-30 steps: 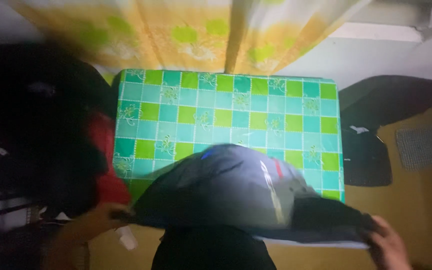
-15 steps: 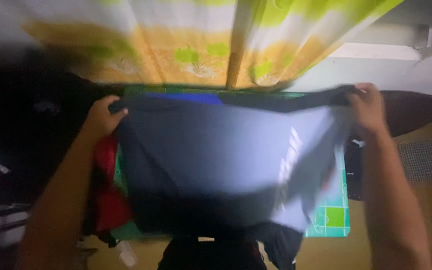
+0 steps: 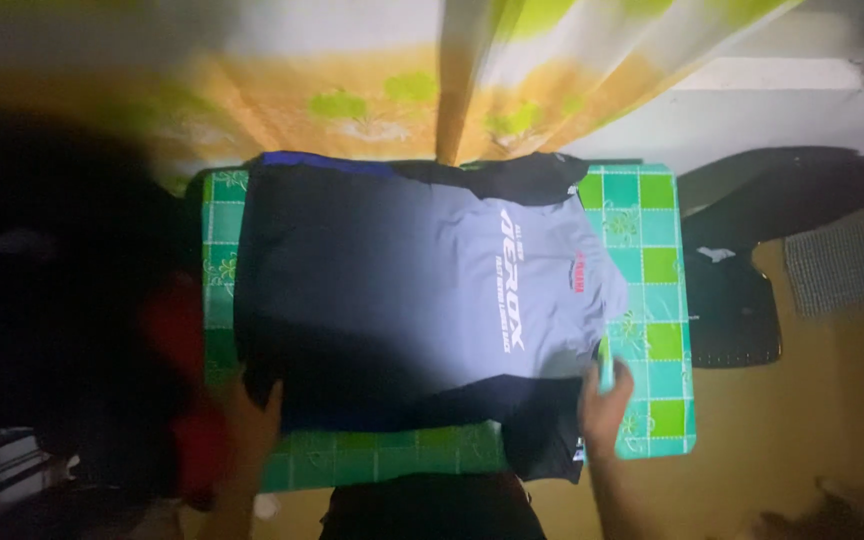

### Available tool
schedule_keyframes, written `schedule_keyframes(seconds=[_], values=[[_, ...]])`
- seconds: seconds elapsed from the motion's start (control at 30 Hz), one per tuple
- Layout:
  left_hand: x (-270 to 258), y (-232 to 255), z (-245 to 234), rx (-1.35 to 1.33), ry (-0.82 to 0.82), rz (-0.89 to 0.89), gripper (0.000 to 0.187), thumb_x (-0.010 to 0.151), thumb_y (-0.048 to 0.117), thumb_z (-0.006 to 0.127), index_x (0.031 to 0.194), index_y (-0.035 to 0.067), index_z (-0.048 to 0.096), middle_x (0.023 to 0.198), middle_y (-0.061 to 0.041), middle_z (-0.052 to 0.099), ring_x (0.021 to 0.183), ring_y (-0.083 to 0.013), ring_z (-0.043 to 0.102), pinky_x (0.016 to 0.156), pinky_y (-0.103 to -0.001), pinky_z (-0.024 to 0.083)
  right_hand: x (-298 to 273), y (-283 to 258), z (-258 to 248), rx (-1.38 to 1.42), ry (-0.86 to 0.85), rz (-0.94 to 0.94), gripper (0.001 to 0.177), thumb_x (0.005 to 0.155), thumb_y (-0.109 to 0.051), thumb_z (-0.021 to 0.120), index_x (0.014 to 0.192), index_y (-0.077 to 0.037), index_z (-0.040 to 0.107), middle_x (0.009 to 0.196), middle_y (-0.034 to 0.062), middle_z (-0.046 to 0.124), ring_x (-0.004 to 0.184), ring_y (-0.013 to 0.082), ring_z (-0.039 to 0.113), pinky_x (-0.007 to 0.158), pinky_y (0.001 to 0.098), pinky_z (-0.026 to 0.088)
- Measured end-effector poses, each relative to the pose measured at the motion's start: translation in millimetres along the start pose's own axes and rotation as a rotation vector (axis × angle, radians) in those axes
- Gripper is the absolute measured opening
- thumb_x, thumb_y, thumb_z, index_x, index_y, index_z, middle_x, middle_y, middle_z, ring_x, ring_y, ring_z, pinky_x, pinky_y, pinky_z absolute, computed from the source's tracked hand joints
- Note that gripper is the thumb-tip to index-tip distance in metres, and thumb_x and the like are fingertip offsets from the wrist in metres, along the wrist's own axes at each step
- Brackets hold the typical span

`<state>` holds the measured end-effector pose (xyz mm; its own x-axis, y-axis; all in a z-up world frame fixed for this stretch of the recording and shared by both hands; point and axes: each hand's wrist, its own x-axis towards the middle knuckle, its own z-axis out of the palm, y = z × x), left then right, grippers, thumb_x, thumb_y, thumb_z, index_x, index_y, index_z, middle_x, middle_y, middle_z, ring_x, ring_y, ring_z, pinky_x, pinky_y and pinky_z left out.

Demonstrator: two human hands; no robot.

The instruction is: Folding shirts on a table and stacking them on a chair.

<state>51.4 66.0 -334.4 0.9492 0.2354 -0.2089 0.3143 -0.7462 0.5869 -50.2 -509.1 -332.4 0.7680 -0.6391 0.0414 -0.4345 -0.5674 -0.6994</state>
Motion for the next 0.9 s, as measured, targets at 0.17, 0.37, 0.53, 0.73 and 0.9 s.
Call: schedule_keyframes(seconds=[0.17, 0.37, 0.53, 0.73, 0.9], values=[[-60.5, 23.0, -17.1, -0.106, -0.038, -0.401, 0.059, 0.098, 0.04, 0.065, 0.14, 0.0, 0.054, 0.133, -0.025, 0.063, 0.121, -0.0386, 0.061, 0.105, -0.051, 0.045, -119.1, 64.8, -5.6, -0.193, 0.124, 0.283, 0.057, 0.098, -0.037, 0.071, 0.127, 0.012, 0.058, 0.12, 0.0307, 0.063, 0.111, 0.0427, 0.062, 0.098, 0.0494, 0.049], [-46.7, -10.8, -10.2, -0.123, -0.226, -0.348, 0.051, 0.098, 0.038, 0.06, 0.133, 0.001, 0.067, 0.128, -0.022, 0.072, 0.111, -0.0373, 0.07, 0.1, -0.05, 0.053, -111.7, 129.7, -8.2, -0.383, -0.188, 0.315, 0.044, 0.092, -0.034, 0.071, 0.111, 0.006, 0.066, 0.106, 0.0247, 0.071, 0.1, 0.0368, 0.07, 0.091, 0.0459, 0.055], [-29.6, -20.5, -42.0, -0.322, -0.372, -0.61, 0.067, 0.089, 0.039, 0.074, 0.143, 0.003, 0.058, 0.135, -0.022, 0.067, 0.117, -0.0383, 0.066, 0.101, -0.052, 0.051, -102.2, 167.7, -41.9, 0.033, -0.199, 0.34, 0.032, 0.106, -0.029, 0.061, 0.107, 0.002, 0.066, 0.097, 0.0173, 0.069, 0.088, 0.0261, 0.063, 0.079, 0.0406, 0.052], [-36.4, -79.6, -61.9, -0.311, -0.329, -0.392, 0.084, 0.078, 0.024, 0.086, 0.149, 0.005, 0.045, 0.145, -0.018, 0.052, 0.128, -0.0339, 0.055, 0.104, -0.049, 0.047, -72.5, 136.3, -90.5, 0.42, -0.135, 0.408, 0.02, 0.109, -0.023, 0.059, 0.113, -0.003, 0.058, 0.092, 0.0091, 0.061, 0.072, 0.016, 0.049, 0.061, 0.0327, 0.04], [-42.9, -149.6, -39.3, -0.323, -0.332, -0.438, 0.079, 0.079, 0.02, 0.085, 0.147, 0.004, 0.05, 0.138, -0.017, 0.063, 0.122, -0.0331, 0.064, 0.102, -0.047, 0.053, -74.7, 136.0, -103.1, 0.52, -0.311, 0.337, 0.021, 0.099, -0.018, 0.062, 0.113, -0.003, 0.06, 0.095, 0.0065, 0.067, 0.077, 0.0103, 0.057, 0.066, 0.0271, 0.045]])
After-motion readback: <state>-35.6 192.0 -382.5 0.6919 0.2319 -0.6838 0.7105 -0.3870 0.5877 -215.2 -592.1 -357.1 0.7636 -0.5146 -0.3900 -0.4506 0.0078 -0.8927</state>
